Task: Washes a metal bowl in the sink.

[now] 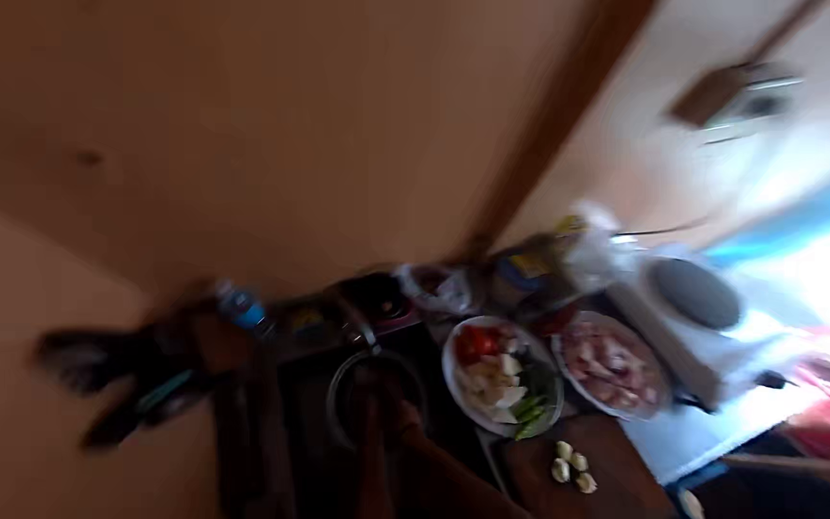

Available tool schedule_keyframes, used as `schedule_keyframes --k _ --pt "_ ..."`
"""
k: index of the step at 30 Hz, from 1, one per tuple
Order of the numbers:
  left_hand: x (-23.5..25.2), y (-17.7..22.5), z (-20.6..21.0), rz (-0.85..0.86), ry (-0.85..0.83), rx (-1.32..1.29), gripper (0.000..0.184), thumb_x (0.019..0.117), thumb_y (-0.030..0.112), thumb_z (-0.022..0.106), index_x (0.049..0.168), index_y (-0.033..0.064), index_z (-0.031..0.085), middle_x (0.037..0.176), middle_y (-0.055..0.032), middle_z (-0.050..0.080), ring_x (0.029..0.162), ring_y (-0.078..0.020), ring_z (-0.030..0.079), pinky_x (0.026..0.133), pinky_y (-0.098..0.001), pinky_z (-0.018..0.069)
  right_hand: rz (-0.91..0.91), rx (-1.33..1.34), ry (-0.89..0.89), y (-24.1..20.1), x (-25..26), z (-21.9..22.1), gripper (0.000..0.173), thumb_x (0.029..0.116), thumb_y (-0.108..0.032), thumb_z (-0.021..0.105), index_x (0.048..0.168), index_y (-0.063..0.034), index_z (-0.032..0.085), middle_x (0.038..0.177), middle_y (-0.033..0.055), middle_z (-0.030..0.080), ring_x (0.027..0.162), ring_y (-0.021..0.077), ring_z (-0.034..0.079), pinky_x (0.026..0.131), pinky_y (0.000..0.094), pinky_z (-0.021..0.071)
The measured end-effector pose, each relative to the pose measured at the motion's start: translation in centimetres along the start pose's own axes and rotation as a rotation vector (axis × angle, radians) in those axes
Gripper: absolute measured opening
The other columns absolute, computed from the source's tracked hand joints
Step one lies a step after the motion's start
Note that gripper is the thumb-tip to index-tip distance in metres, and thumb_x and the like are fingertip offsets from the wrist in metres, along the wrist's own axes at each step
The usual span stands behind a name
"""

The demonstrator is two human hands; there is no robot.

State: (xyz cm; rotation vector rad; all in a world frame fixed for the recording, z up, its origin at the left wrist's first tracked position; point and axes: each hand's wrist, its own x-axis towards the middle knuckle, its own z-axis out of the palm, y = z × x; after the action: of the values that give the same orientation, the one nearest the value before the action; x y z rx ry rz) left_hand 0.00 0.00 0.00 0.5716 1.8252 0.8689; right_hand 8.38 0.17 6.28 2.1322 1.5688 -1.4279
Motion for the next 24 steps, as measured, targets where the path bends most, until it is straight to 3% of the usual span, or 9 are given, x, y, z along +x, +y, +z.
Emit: schedule_keyframes --k 6,9,10,13,15,17,19,21,24 --pt "-0.3 2.3 -1.3 -0.089 0.08 -0.069 0.044 0.1112 0.026 0.043 0.14 -0.0057 0.054 0.139 -0.0263 0.058 0.13 -0.0349 0.056 0.113 -0.0488 0.0416 -0.05 -0.034 -0.091 -0.4 -1.7 0.4 0.033 0.1061 -0.02 0.054 0.13 0.0002 0.066 0.131 0.0256 0.065 0.125 0.0408 0.061 0.109 0.0557 0.0456" --pt "0.0 0.7 -0.2 -0.165 -0.024 -0.471 0.04 0.1117 0.021 0.042 0.14 -0.0059 0.049 0.123 -0.023 0.065 0.103 -0.0252 0.068 0.09 -0.0387 0.0567 -0.102 0.056 -0.063 0.2 -0.4 1.2 0.038 0.1087 -0.021 0.05 0.137 0.0002 0.062 0.131 0.0263 0.066 0.124 0.0417 0.063 0.109 0.0569 0.045" --pt "0.7 0.0 -0.6 -0.181 -0.026 -0.575 0.038 0.1093 0.018 0.048 0.139 -0.0052 0.049 0.122 -0.0229 0.065 0.1 -0.0259 0.069 0.086 -0.0397 0.0583 -0.146 0.075 -0.086 1.1 -0.3 1.5 0.036 0.1093 -0.02 0.048 0.133 0.0008 0.064 0.126 0.0254 0.068 0.119 0.0399 0.065 0.107 0.0556 0.0473" --pt "1.8 0.1 -2.1 -0.196 -0.041 -0.582 0.046 0.1058 0.027 0.057 0.142 -0.0008 0.051 0.132 -0.021 0.062 0.113 -0.0282 0.064 0.096 -0.0453 0.0537 -0.268 0.192 -0.149 3.9 0.1 2.5 0.037 0.1115 -0.019 0.042 0.127 0.0042 0.065 0.104 0.0208 0.07 0.092 0.0293 0.067 0.09 0.0465 0.0538" --pt "0.8 1.0 -1.3 -0.174 -0.034 -0.547 0.045 0.1089 0.032 0.05 0.14 -0.0016 0.05 0.113 -0.0199 0.067 0.089 -0.0252 0.068 0.079 -0.0408 0.0586 -0.29 0.257 -0.147 4.5 1.2 3.0 0.036 0.112 -0.017 0.039 0.127 0.0066 0.062 0.099 0.0202 0.068 0.085 0.0266 0.066 0.083 0.044 0.055" --pt "-0.1 0.6 -0.3 -0.075 -0.073 -0.564 0.04 0.1117 0.02 0.041 0.141 -0.0068 0.041 0.101 -0.0194 0.069 0.079 -0.0208 0.07 0.074 -0.0351 0.0594 -0.272 0.247 -0.1 3.1 1.6 2.9 0.039 0.1128 -0.02 0.038 0.134 0.0061 0.058 0.111 0.0242 0.069 0.095 0.0312 0.07 0.089 0.0472 0.0569" --pt "-0.7 0.4 -0.4 -0.009 -0.046 -0.534 0.04 0.1105 0.013 0.041 0.144 -0.0082 0.038 0.113 -0.0221 0.069 0.096 -0.0221 0.071 0.088 -0.0365 0.0577 -0.2 0.138 -0.031 0.9 1.3 1.6 0.049 0.113 -0.032 0.036 0.148 -0.0002 0.049 0.131 0.0254 0.065 0.119 0.0387 0.066 0.105 0.0557 0.0491" --pt "-1.2 0.3 -1.4 -0.014 -0.013 -0.492 0.042 0.1085 0.009 0.044 0.146 -0.0076 0.039 0.13 -0.0256 0.06 0.114 -0.0272 0.062 0.1 -0.0416 0.0504 -0.157 0.066 0.048 -0.5 1.2 0.4 0.057 0.1107 -0.043 0.036 0.151 -0.0033 0.044 0.13 0.0237 0.066 0.121 0.0417 0.064 0.105 0.061 0.048" --pt "-1.4 0.6 -2.7 -0.044 -0.051 -0.515 0.042 0.1096 0.015 0.046 0.147 -0.0024 0.039 0.123 -0.021 0.06 0.099 -0.023 0.064 0.085 -0.0379 0.0564 -0.231 0.155 0.028 -1.7 3.0 -0.4 0.057 0.107 -0.04 0.053 0.15 -0.0043 0.044 0.13 0.0233 0.067 0.118 0.0395 0.066 0.103 0.0566 0.0512"
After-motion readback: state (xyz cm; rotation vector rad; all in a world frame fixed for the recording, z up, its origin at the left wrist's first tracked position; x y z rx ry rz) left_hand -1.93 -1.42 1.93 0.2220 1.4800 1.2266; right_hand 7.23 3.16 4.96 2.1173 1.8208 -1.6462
